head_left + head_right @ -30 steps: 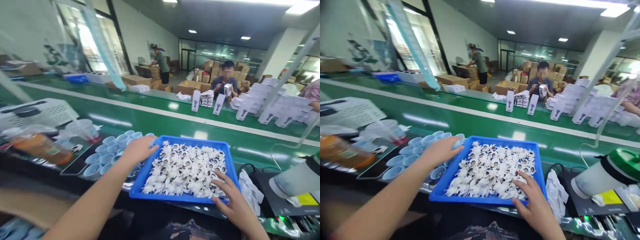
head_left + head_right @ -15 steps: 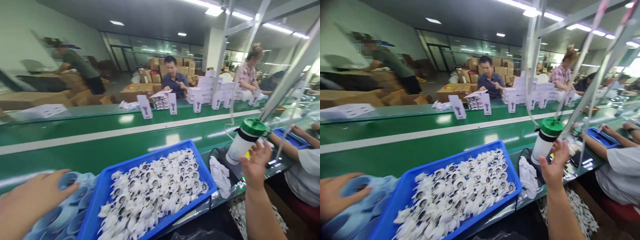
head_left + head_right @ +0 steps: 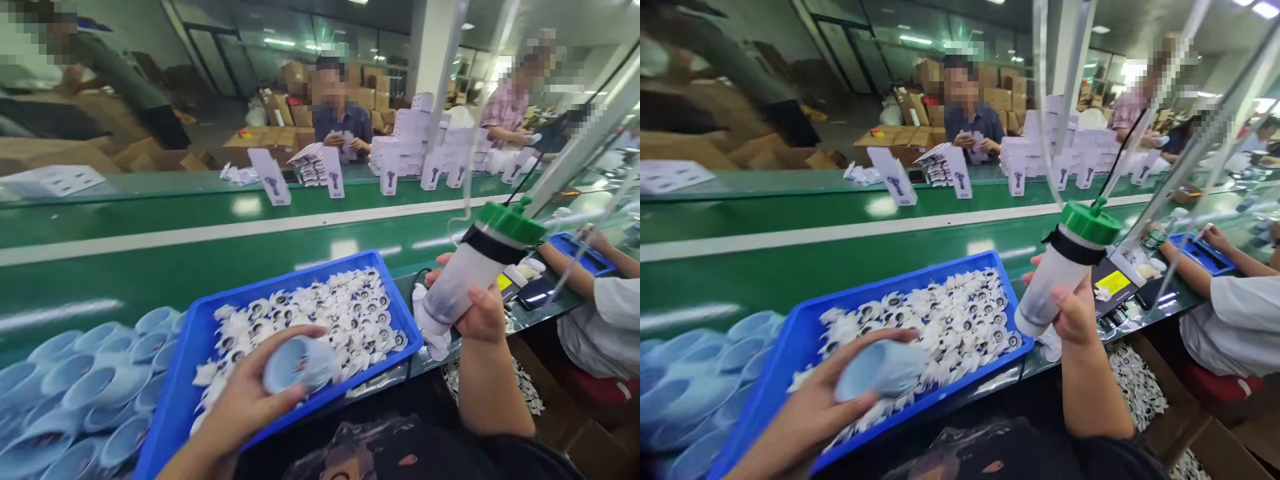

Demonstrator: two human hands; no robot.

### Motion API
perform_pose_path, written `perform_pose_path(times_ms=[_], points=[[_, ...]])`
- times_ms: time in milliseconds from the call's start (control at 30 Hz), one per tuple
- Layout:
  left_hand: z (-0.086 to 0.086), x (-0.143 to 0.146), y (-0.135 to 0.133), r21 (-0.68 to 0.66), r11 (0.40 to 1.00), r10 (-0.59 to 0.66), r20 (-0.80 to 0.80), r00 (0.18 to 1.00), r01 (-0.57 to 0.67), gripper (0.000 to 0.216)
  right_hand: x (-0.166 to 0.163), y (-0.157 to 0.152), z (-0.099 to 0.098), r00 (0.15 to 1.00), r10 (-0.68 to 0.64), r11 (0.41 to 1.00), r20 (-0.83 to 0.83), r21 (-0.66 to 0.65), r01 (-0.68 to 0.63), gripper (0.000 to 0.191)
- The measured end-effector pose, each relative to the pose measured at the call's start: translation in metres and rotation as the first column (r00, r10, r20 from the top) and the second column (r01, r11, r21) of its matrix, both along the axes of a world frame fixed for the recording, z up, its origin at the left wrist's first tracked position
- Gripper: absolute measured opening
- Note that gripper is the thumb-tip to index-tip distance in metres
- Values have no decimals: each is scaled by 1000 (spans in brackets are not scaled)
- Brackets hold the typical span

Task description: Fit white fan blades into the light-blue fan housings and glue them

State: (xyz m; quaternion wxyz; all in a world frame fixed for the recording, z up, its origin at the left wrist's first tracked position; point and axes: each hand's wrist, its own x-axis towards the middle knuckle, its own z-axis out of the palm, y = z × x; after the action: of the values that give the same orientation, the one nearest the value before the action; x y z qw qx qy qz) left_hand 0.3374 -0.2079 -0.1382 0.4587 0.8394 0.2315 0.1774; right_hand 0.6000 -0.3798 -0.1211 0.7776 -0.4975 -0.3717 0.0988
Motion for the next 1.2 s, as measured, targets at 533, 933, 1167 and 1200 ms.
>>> perform_pose_path(times_ms=[533, 933, 1167, 1200], points=[[-4, 68, -54, 142, 966, -247, 253, 936, 217, 29, -70, 51, 45, 963, 264, 964, -49, 19, -263, 39], [-7, 72, -52, 130, 962, -268, 262, 927, 241, 24, -71, 47, 41, 954, 298, 954, -29, 36, -297, 31], [-3, 72, -55, 113, 953, -300, 235, 925, 281, 35, -70, 50, 38, 957, 286, 957, -39, 55, -284, 29], [-3, 71, -55, 100, 950, -310, 185, 932, 296, 43, -67, 49, 38, 957, 283, 959, -63, 55, -279, 31]])
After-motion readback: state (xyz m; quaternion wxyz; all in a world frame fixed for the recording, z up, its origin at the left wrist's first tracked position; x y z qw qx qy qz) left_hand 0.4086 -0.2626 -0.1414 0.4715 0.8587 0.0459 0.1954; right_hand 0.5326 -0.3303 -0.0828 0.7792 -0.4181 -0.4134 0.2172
